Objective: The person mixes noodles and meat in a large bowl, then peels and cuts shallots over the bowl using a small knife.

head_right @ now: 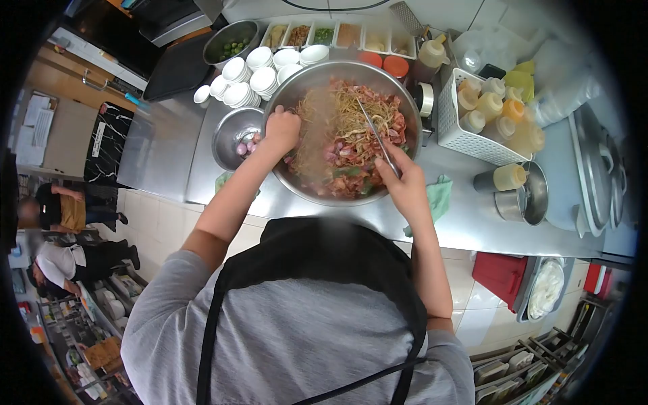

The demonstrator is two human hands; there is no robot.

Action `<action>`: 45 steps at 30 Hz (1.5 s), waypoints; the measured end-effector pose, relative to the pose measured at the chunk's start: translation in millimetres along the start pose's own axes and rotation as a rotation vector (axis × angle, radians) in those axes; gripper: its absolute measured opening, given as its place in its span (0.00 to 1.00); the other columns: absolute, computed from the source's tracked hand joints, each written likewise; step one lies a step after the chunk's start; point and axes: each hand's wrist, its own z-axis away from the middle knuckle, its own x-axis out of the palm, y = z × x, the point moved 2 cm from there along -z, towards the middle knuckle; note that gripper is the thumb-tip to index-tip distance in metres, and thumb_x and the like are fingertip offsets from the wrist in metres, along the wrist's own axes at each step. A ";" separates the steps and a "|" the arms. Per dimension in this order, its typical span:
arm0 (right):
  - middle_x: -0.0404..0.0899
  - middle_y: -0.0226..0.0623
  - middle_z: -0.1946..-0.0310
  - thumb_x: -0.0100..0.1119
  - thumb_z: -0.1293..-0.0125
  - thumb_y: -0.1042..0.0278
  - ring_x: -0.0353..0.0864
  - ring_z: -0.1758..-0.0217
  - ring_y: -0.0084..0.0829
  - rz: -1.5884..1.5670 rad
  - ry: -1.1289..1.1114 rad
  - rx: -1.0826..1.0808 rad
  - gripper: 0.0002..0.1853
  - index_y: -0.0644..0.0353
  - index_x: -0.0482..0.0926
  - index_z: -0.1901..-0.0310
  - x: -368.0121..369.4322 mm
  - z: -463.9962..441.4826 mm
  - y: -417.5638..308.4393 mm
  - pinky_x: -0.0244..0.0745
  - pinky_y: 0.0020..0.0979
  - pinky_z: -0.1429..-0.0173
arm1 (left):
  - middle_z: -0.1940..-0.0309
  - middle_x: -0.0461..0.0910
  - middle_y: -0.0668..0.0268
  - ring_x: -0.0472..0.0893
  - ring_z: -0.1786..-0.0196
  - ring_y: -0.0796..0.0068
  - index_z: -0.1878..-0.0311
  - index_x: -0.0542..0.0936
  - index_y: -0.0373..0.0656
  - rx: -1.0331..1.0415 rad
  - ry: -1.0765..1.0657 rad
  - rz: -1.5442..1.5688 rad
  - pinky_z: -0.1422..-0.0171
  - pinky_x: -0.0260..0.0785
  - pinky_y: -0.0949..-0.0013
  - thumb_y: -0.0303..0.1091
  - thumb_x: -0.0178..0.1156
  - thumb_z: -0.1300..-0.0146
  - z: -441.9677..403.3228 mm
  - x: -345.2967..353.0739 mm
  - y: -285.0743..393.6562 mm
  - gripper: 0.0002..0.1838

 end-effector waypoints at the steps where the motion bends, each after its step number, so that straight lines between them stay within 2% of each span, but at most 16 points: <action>1: 0.68 0.24 0.76 0.53 0.41 0.70 0.61 0.74 0.14 -0.005 0.008 -0.019 0.18 0.63 0.69 0.48 -1.8 1.2 -0.4 0.56 0.17 0.71 | 0.75 0.78 0.60 0.75 0.62 0.63 0.74 0.79 0.38 0.001 0.034 -0.022 0.59 0.69 0.66 0.27 0.54 0.54 -6.6 12.9 0.7 0.05; 2: 0.65 0.20 0.80 0.52 0.41 0.70 0.58 0.80 0.12 -0.010 0.017 -0.037 0.18 0.62 0.69 0.48 -3.5 2.3 -0.8 0.53 0.16 0.77 | 0.77 0.78 0.60 0.75 0.61 0.63 0.74 0.78 0.37 0.005 0.067 -0.044 0.59 0.70 0.67 0.27 0.54 0.54 -13.4 25.3 0.5 0.06; 6: 0.63 0.19 0.83 0.52 0.40 0.70 0.57 0.81 0.11 -0.022 0.033 -0.006 0.18 0.61 0.69 0.47 -11.0 6.1 0.0 0.51 0.15 0.79 | 0.76 0.78 0.62 0.76 0.66 0.66 0.70 0.77 0.37 0.039 0.234 0.061 0.61 0.70 0.69 0.28 0.57 0.55 -17.8 -10.5 -13.9 0.08; 8: 0.63 0.19 0.84 0.52 0.40 0.70 0.57 0.82 0.10 -0.052 0.036 0.016 0.18 0.61 0.69 0.47 -13.1 10.7 -0.5 0.51 0.15 0.79 | 0.76 0.77 0.65 0.76 0.71 0.72 0.67 0.77 0.37 -0.001 -0.036 0.725 0.64 0.69 0.72 0.25 0.62 0.59 -9.8 -46.8 -19.3 0.12; 9: 0.62 0.20 0.84 0.51 0.39 0.68 0.57 0.82 0.11 -0.065 0.015 0.038 0.19 0.60 0.68 0.46 -12.8 10.9 -5.7 0.51 0.15 0.79 | 0.76 0.77 0.65 0.76 0.71 0.72 0.67 0.77 0.37 0.006 -0.044 0.725 0.64 0.69 0.72 0.25 0.62 0.59 -5.2 -51.9 -15.5 0.12; 11: 0.62 0.21 0.84 0.49 0.38 0.66 0.57 0.83 0.11 -0.082 -0.002 0.063 0.19 0.59 0.67 0.45 -8.6 8.9 -16.1 0.51 0.15 0.79 | 0.77 0.76 0.63 0.76 0.73 0.72 0.66 0.78 0.43 -0.012 0.055 1.050 0.68 0.67 0.67 0.24 0.65 0.60 6.4 -58.6 -10.4 0.14; 13: 0.63 0.23 0.84 0.43 0.35 0.63 0.56 0.84 0.12 -0.224 -0.036 0.116 0.20 0.57 0.63 0.42 0.5 5.8 -24.0 0.52 0.15 0.79 | 0.75 0.76 0.67 0.75 0.71 0.77 0.63 0.77 0.42 -0.006 0.022 1.196 0.68 0.68 0.72 0.22 0.64 0.59 19.7 -53.5 2.4 0.16; 15: 0.63 0.23 0.83 0.41 0.34 0.62 0.56 0.84 0.13 -0.279 -0.100 0.116 0.21 0.56 0.61 0.40 11.6 3.8 -25.6 0.53 0.15 0.79 | 0.72 0.76 0.70 0.74 0.69 0.80 0.59 0.75 0.41 -0.115 -0.131 1.730 0.65 0.67 0.77 0.20 0.64 0.59 33.2 -50.3 18.1 0.19; 16: 0.63 0.24 0.83 0.38 0.33 0.62 0.56 0.84 0.13 -0.331 -0.174 0.109 0.21 0.55 0.58 0.39 17.9 2.6 -25.9 0.53 0.15 0.79 | 0.70 0.76 0.71 0.74 0.67 0.82 0.57 0.74 0.40 -0.089 -0.102 1.808 0.62 0.66 0.80 0.19 0.64 0.58 37.4 -47.9 24.0 0.21; 21: 0.62 0.25 0.85 0.38 0.33 0.65 0.59 0.84 0.14 -0.410 -0.277 0.163 0.20 0.54 0.60 0.40 47.3 -10.2 -19.3 0.56 0.17 0.80 | 0.68 0.74 0.71 0.74 0.64 0.82 0.58 0.73 0.37 -0.220 -0.081 1.873 0.56 0.66 0.79 0.16 0.61 0.55 44.1 -35.2 30.1 0.18; 26: 0.62 0.25 0.84 0.37 0.33 0.65 0.57 0.84 0.14 -0.376 -0.356 0.145 0.22 0.52 0.56 0.37 61.5 -20.0 -20.2 0.54 0.16 0.81 | 0.68 0.77 0.66 0.75 0.63 0.80 0.60 0.74 0.36 -0.232 0.113 1.819 0.56 0.67 0.78 0.19 0.62 0.54 49.0 -42.5 22.9 0.15; 31: 0.61 0.25 0.83 0.37 0.33 0.66 0.57 0.84 0.14 -0.348 -0.391 0.189 0.22 0.51 0.56 0.37 73.0 -26.4 -13.9 0.55 0.17 0.80 | 0.66 0.77 0.63 0.76 0.62 0.77 0.60 0.73 0.34 -0.314 0.058 2.011 0.54 0.69 0.75 0.20 0.60 0.51 54.9 -39.7 18.2 0.13; 34: 0.70 0.26 0.76 0.43 0.36 0.66 0.66 0.77 0.17 -0.259 -0.311 0.092 0.21 0.54 0.61 0.40 73.3 -28.0 -12.0 0.65 0.20 0.72 | 0.65 0.77 0.62 0.76 0.62 0.76 0.60 0.73 0.34 -0.355 0.031 2.108 0.54 0.70 0.73 0.21 0.59 0.49 55.2 -38.0 20.0 0.12; 36: 0.73 0.32 0.67 0.44 0.36 0.67 0.70 0.70 0.20 -0.258 -0.378 0.204 0.21 0.55 0.62 0.41 72.0 -26.7 -13.5 0.67 0.23 0.64 | 0.65 0.77 0.61 0.76 0.62 0.76 0.60 0.73 0.33 -0.358 0.031 2.146 0.54 0.70 0.72 0.22 0.58 0.48 54.5 -35.1 21.4 0.11; 40: 0.73 0.36 0.64 0.46 0.38 0.68 0.72 0.66 0.23 -0.185 -0.256 0.029 0.20 0.56 0.64 0.43 74.8 -26.2 -8.5 0.67 0.25 0.61 | 0.65 0.77 0.61 0.77 0.62 0.76 0.60 0.73 0.33 -0.355 0.016 2.199 0.54 0.71 0.72 0.22 0.58 0.47 53.2 -37.1 28.0 0.10; 45: 0.73 0.38 0.67 0.48 0.40 0.70 0.73 0.70 0.25 -0.245 -0.173 0.047 0.14 0.57 0.66 0.52 74.0 -25.0 -10.5 0.69 0.27 0.65 | 0.65 0.77 0.60 0.77 0.62 0.75 0.60 0.73 0.33 -0.319 -0.027 2.160 0.55 0.71 0.71 0.22 0.57 0.47 53.6 -39.7 32.8 0.10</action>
